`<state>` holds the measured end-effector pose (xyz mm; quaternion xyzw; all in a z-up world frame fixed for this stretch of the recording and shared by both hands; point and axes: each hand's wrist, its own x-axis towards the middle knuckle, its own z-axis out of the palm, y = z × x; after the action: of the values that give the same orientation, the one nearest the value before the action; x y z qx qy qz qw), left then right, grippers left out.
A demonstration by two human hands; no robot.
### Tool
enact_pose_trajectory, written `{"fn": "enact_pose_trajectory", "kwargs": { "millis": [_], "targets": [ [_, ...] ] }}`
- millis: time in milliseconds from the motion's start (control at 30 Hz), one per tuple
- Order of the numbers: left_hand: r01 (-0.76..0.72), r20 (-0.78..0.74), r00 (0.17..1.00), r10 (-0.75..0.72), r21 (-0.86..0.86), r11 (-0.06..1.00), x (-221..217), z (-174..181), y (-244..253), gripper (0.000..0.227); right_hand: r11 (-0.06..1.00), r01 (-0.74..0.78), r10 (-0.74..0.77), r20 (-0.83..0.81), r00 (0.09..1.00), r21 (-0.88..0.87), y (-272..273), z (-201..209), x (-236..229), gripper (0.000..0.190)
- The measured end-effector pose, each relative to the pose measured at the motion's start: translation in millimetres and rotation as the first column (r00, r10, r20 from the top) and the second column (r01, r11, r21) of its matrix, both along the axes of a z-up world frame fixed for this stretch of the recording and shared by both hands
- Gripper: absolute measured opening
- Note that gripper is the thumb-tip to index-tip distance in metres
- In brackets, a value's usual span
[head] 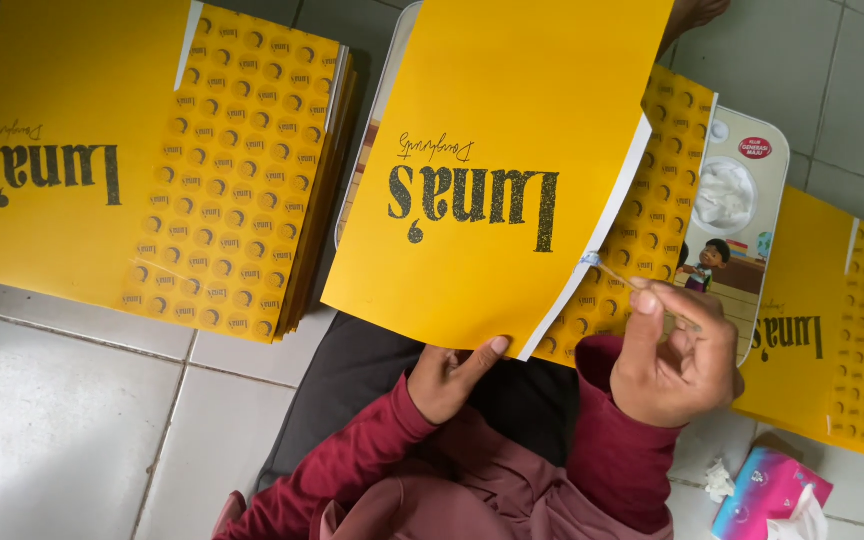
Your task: Peeling adhesive strips, wiping surfaces, and applying material to yellow cardboard boxes.
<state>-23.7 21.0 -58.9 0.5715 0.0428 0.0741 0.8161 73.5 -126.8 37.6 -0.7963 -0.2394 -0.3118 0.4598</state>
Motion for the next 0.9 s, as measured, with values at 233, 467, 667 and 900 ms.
{"fn": "enact_pose_trajectory", "kwargs": {
  "millis": [233, 467, 667, 900],
  "targets": [
    [-0.017, 0.008, 1.000, 0.017, 0.011, 1.000, -0.1, -6.0, -1.3, 0.032, 0.992, -0.044, 0.039, -0.048, 0.998, -0.122, -7.8, 1.9, -26.6, 0.011],
    [0.000, 0.004, 1.000, 0.000, -0.004, 1.000, 0.1, -9.3, -2.5, 0.035, 0.986, -0.042, 0.030, -0.072, 0.997, -0.159, -11.2, -0.3, -34.5, 0.012],
    [-0.115, 0.019, 0.993, 0.115, 0.019, 0.993, 2.8, -9.2, -7.7, 0.030, 0.979, -0.205, 0.206, 0.125, 0.971, -0.021, -11.5, -5.2, 23.9, 0.014],
    [-0.113, 0.014, 0.994, 0.113, 0.014, 0.994, 5.1, -0.6, -5.4, 0.030, 0.986, -0.163, 0.167, 0.099, 0.981, -0.041, -6.2, 4.1, 16.4, 0.014]
  ]
}}
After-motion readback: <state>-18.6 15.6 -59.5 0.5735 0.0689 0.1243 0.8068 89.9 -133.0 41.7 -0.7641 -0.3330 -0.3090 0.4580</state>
